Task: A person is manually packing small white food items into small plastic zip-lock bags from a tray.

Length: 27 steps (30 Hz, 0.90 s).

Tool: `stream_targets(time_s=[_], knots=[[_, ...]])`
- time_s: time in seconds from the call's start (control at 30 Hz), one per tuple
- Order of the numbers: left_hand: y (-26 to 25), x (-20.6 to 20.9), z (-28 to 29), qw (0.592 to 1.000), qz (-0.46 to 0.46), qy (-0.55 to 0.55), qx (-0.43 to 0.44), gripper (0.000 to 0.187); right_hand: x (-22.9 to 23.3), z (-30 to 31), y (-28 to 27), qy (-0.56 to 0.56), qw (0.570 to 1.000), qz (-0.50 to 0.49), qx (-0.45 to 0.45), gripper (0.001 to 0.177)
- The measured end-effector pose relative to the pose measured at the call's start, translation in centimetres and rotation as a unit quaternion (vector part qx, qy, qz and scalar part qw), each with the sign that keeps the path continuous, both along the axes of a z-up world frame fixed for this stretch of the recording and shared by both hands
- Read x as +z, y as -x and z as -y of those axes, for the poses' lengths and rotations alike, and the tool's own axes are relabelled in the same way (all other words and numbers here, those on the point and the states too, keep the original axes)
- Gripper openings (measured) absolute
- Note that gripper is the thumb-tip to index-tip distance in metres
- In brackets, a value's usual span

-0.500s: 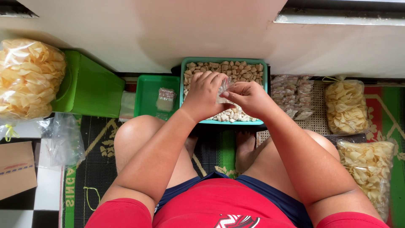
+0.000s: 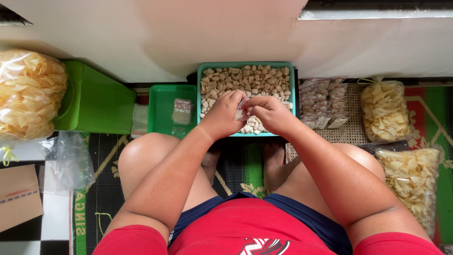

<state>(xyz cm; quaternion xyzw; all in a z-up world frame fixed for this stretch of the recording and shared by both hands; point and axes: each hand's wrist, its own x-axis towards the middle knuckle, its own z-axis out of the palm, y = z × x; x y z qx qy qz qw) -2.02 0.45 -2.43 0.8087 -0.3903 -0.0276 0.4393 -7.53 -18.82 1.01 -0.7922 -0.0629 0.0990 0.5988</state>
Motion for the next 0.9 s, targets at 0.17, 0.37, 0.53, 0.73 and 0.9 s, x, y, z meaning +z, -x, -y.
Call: stream_targets(time_s=[0.17, 0.37, 0.53, 0.73, 0.9], knots=[[2.3, 0.1, 0.9, 0.999, 0.015, 0.004, -0.029, 0.042, -0.3, 0.0, 2.0, 0.133, 0.983, -0.107, -0.065, 0.022], [3.6, -1.8, 1.7, 1.000, -0.003, 0.026, -0.008, 0.043, -1.2, 0.3, 3.1, 0.124, 0.981, -0.140, -0.053, 0.029], [4.7, -2.6, 1.5, 0.999, -0.011, 0.035, 0.016, 0.042, -1.1, 0.0, 3.6, 0.182, 0.980, -0.067, -0.041, 0.023], [3.6, -0.4, -0.3, 0.997, 0.017, 0.058, 0.045, 0.035, 4.7, -0.7, 4.0, 0.100, 0.992, -0.061, -0.043, 0.024], [0.6, 1.1, -3.2, 0.986, -0.002, 0.100, 0.131, 0.039, 6.6, 3.4, 2.7, 0.078, 0.981, -0.014, -0.177, 0.024]])
